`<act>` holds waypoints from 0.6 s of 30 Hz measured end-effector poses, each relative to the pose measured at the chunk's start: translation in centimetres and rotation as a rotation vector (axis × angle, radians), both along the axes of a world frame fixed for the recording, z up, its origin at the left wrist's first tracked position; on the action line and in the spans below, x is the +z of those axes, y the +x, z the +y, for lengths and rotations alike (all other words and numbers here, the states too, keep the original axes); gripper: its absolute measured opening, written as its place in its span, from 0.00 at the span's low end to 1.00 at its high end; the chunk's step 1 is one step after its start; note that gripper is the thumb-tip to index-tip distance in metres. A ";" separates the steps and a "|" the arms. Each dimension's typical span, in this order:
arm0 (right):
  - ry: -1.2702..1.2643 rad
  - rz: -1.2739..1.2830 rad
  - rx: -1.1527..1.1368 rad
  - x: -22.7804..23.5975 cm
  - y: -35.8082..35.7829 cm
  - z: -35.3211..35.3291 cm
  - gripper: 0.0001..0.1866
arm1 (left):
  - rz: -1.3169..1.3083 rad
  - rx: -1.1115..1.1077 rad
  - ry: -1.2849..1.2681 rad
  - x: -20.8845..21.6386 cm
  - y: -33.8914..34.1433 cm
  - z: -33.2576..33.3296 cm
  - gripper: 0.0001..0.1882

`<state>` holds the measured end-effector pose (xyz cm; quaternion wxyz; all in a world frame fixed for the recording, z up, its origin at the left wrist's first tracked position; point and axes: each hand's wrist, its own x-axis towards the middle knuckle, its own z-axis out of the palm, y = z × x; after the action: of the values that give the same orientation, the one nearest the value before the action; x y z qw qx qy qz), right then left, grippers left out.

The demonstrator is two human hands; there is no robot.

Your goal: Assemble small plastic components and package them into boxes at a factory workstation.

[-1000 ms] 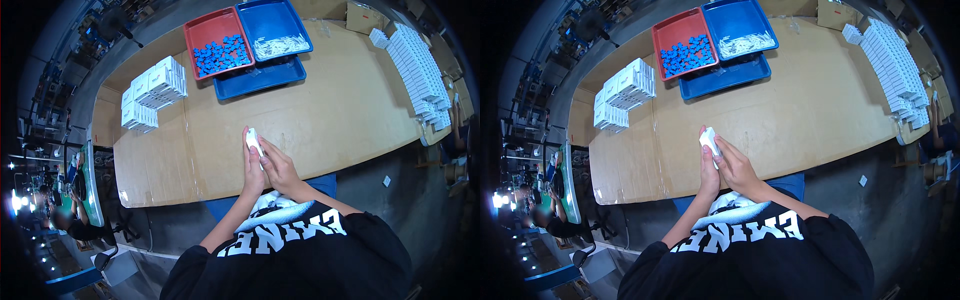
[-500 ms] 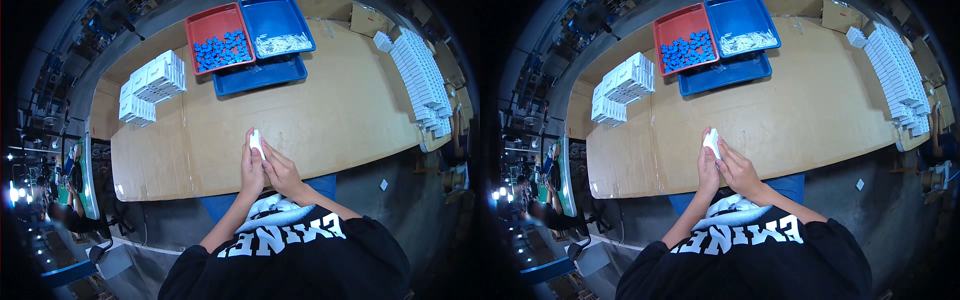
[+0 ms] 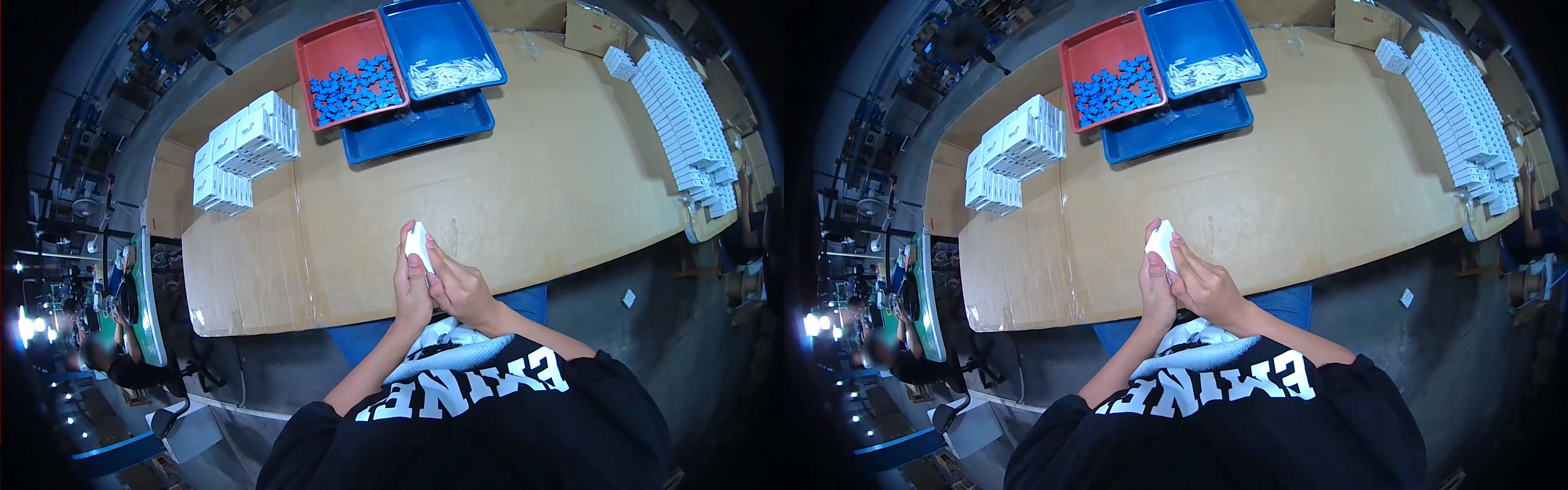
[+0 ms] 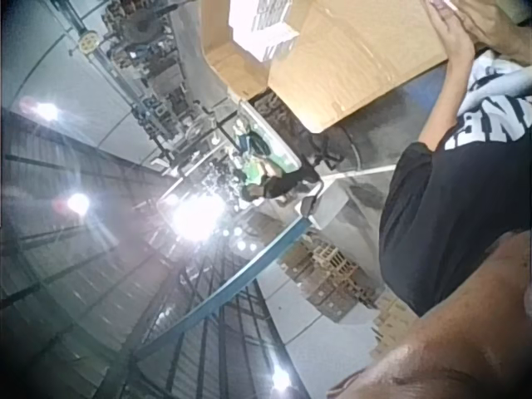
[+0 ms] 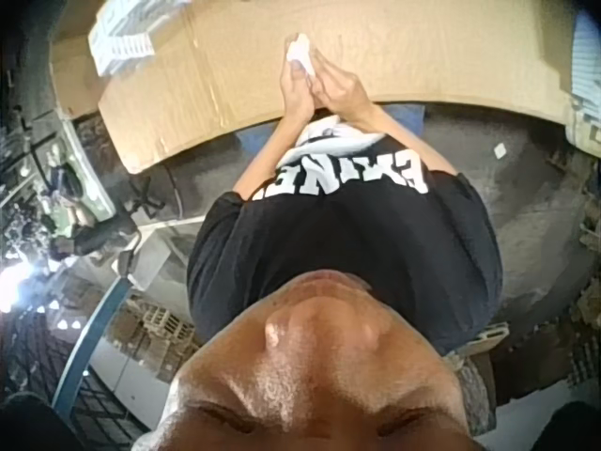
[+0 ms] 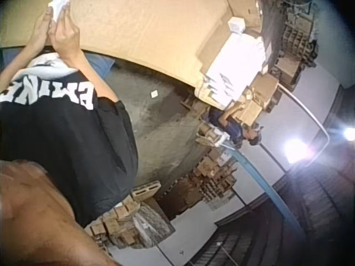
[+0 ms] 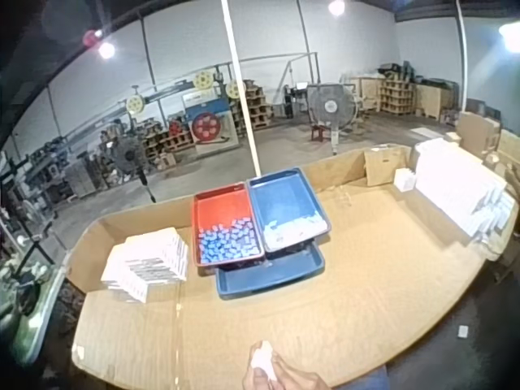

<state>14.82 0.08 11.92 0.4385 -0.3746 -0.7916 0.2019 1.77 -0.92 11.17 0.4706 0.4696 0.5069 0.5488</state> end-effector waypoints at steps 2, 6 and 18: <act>-0.033 -0.002 -0.010 -0.1 0.5 -0.1 0.25 | -0.200 -0.009 -0.036 0.6 0.0 -0.1 0.38; -0.172 0.108 0.023 1.8 0.7 0.2 0.23 | -0.279 -0.019 -0.028 2.2 0.0 -0.4 0.39; -0.412 0.273 0.119 2.1 -0.5 0.0 0.26 | -0.184 -0.007 -0.023 2.0 -0.8 0.5 0.33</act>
<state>14.31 0.13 14.02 0.4432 -0.3780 -0.6877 0.4333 0.99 -0.46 13.15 0.5223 0.4134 0.4662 0.5822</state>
